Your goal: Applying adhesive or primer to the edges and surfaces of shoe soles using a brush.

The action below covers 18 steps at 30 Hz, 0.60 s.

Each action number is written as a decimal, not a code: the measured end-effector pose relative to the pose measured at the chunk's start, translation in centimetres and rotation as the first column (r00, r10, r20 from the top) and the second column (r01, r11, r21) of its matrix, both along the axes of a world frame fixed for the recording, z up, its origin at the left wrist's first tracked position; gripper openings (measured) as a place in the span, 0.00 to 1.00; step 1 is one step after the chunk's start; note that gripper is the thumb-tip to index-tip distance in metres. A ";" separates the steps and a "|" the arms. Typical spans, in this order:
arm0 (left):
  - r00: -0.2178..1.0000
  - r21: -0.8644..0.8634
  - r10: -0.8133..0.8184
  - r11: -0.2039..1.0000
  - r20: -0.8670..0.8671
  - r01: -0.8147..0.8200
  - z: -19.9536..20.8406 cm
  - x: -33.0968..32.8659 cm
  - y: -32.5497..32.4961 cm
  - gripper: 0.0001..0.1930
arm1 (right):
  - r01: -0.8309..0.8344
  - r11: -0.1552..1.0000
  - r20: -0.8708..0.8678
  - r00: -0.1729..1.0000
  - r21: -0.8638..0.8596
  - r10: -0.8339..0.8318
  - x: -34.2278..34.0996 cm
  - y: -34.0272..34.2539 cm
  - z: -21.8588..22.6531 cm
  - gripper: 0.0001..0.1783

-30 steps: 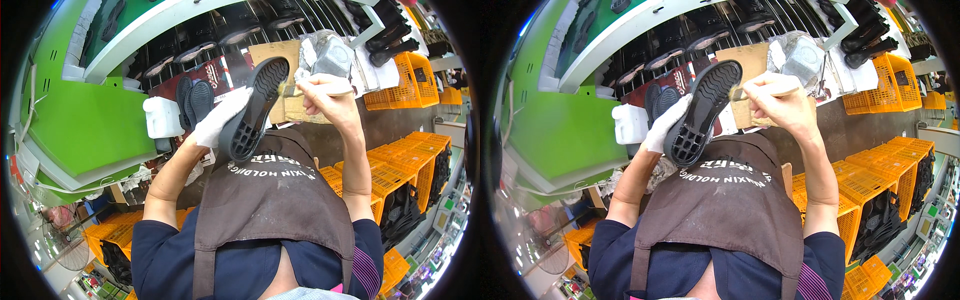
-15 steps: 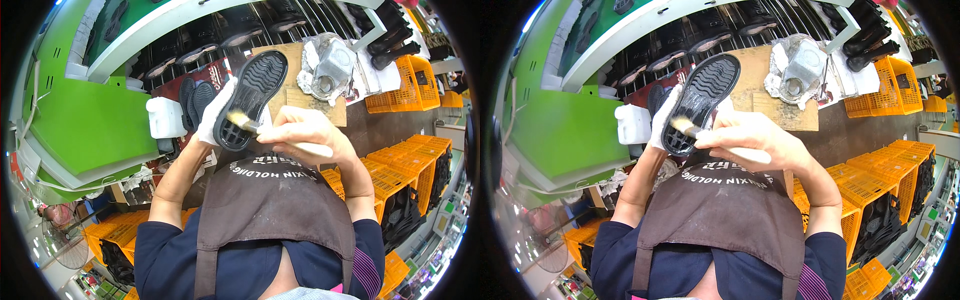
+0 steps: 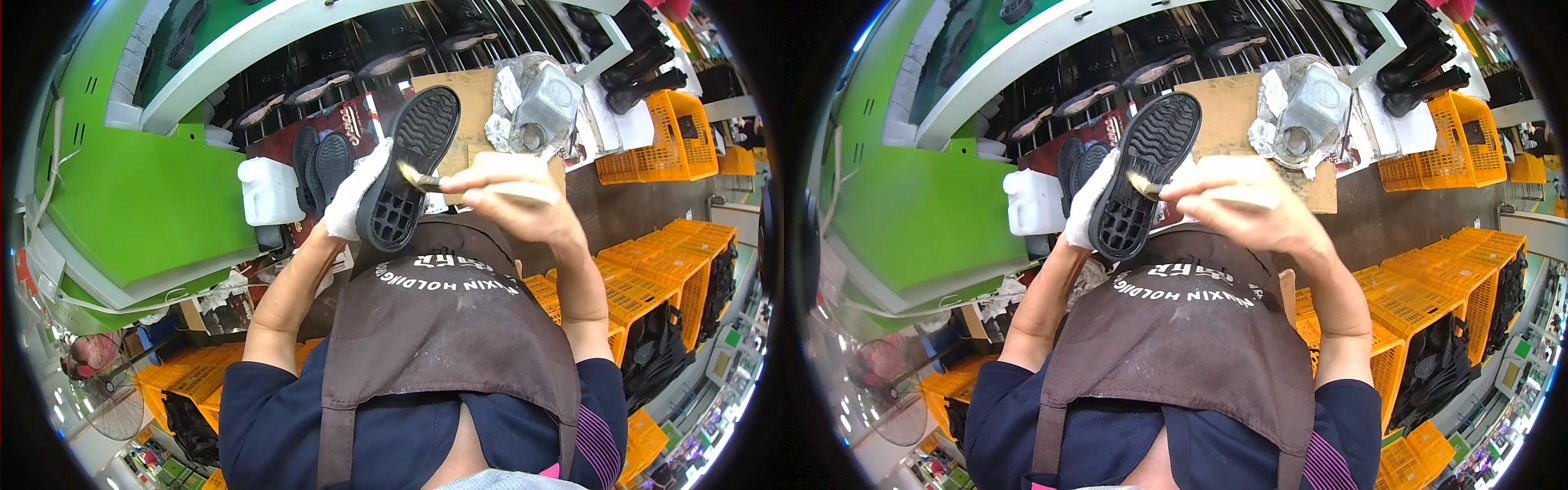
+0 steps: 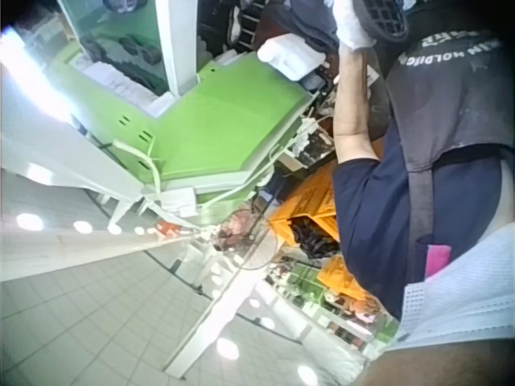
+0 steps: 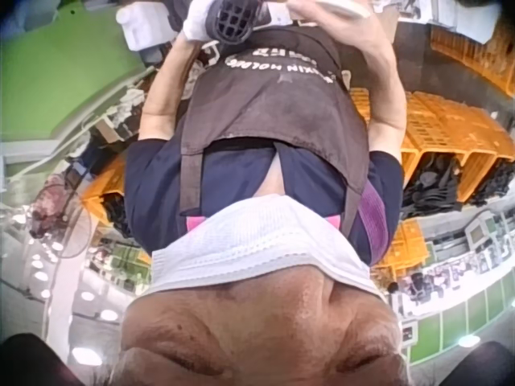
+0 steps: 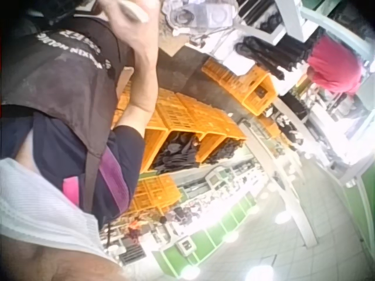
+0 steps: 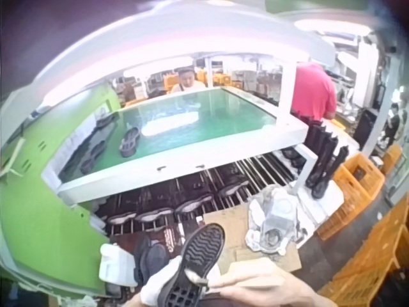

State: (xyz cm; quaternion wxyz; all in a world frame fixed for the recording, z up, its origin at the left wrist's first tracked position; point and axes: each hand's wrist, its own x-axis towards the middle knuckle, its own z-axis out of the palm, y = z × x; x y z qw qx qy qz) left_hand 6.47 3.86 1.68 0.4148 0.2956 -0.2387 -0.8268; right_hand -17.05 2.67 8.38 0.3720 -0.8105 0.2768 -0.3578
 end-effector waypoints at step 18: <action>0.983 0.177 0.040 0.984 -0.179 -0.008 0.4 -0.1 -0.3 0.25 | 0.161 0.965 -0.025 0.985 -0.208 -0.170 -1.3 -3.7 -1.9 0.10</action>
